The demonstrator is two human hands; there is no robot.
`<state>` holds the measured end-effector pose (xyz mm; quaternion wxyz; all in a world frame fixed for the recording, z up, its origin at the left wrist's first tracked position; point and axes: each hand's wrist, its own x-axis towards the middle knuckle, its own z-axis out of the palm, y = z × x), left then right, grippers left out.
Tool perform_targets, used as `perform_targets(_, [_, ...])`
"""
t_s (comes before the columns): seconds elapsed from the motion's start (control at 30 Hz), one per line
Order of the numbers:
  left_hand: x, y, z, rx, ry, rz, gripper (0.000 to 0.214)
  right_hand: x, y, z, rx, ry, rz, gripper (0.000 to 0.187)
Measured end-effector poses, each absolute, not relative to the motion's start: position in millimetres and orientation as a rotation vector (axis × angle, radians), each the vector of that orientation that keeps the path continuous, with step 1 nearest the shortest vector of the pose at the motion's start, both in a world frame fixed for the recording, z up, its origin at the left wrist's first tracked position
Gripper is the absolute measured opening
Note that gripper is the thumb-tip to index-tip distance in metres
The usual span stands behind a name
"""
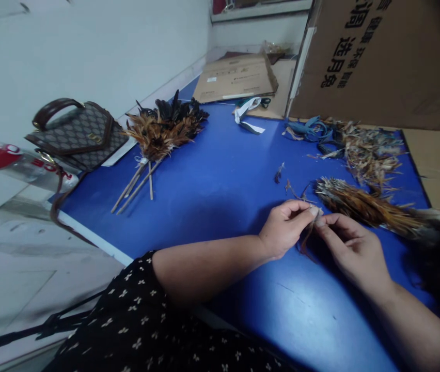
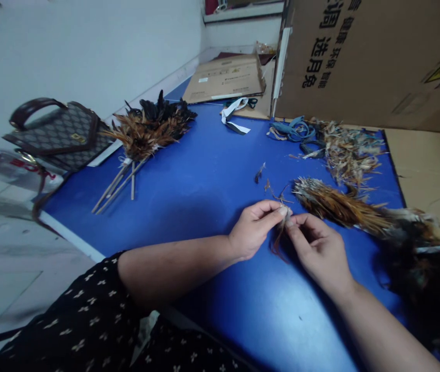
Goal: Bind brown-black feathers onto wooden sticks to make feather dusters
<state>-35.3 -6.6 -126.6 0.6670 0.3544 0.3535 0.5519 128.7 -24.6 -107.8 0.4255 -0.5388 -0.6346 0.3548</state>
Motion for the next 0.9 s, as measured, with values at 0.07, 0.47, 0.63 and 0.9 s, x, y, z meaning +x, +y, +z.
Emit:
perform_targets(0.07, [-35,-7,-128,0.813,0.814,1.227,0.035,128,-25,-106,-1.342,-1.608,0.893,0.049])
perform_targets(0.47, [-35,7,-123,0.535,0.889,1.393,0.032,133,-25,-113,-1.387,-1.629,0.82,0.045])
perform_targets(0.63, [-36,10,-118,0.471,0.851,1.365,0.031,154,-10,-119,-1.452,-1.586,0.26,0.029])
perform_targets(0.9, [-34,-3,-118,0.592,0.782,1.266,0.034,187,20,-137,-1.5,-1.881,-0.245,0.03])
